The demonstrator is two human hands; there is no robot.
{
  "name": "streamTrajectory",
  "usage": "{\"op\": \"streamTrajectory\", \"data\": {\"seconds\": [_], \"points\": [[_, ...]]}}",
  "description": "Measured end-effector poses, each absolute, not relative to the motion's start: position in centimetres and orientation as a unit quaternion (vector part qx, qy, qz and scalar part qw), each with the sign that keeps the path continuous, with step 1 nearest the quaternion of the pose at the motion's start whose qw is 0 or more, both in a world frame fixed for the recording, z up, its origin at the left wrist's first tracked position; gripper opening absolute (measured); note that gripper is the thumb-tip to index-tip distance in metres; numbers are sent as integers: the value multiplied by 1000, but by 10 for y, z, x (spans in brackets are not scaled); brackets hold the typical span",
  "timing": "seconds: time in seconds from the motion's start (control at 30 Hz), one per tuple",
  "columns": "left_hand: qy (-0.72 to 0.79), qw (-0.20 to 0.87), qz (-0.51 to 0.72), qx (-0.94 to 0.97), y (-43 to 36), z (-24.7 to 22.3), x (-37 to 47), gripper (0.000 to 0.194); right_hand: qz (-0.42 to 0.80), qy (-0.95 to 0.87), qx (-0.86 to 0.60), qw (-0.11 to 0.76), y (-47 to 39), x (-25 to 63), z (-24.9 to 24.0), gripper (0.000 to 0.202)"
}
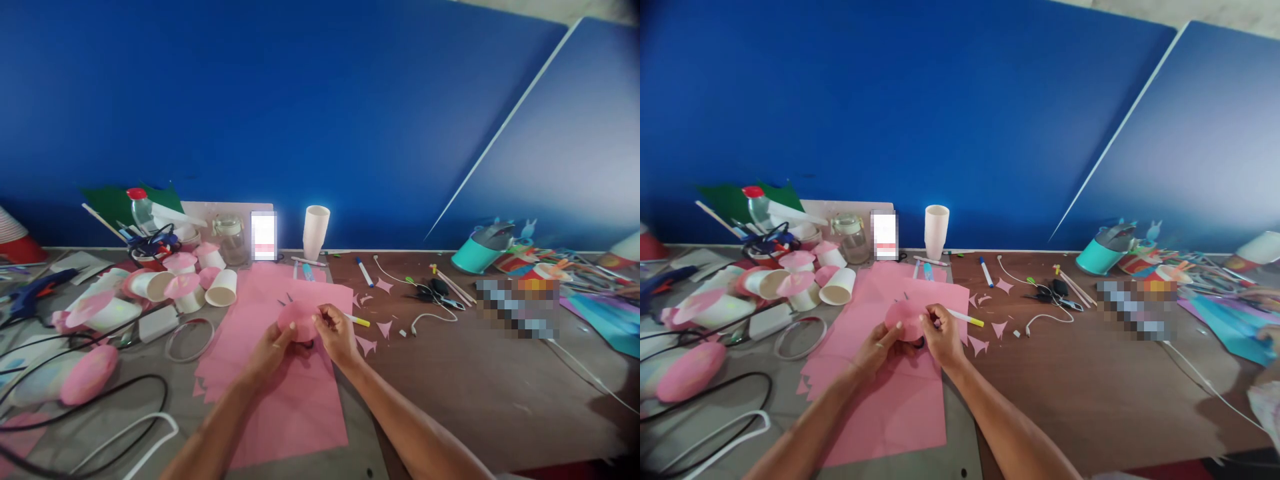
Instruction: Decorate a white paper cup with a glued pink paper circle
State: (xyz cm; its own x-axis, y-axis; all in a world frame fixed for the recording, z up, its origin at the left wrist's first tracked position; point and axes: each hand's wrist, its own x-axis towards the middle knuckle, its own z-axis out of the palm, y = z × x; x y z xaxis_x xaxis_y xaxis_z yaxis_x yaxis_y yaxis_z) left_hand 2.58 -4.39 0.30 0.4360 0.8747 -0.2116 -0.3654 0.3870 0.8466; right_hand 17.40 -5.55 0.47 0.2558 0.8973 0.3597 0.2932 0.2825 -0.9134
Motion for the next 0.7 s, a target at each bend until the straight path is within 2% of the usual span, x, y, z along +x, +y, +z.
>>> {"op": "streamTrajectory", "data": {"seconds": [0.3, 0.7], "points": [[355, 744, 408, 392, -43, 4, 26, 41, 223, -566, -564, 558, -60, 170, 5, 15], [309, 759, 408, 401, -45, -1, 28, 32, 276, -552, -539, 573, -57, 170, -6, 14]]}}
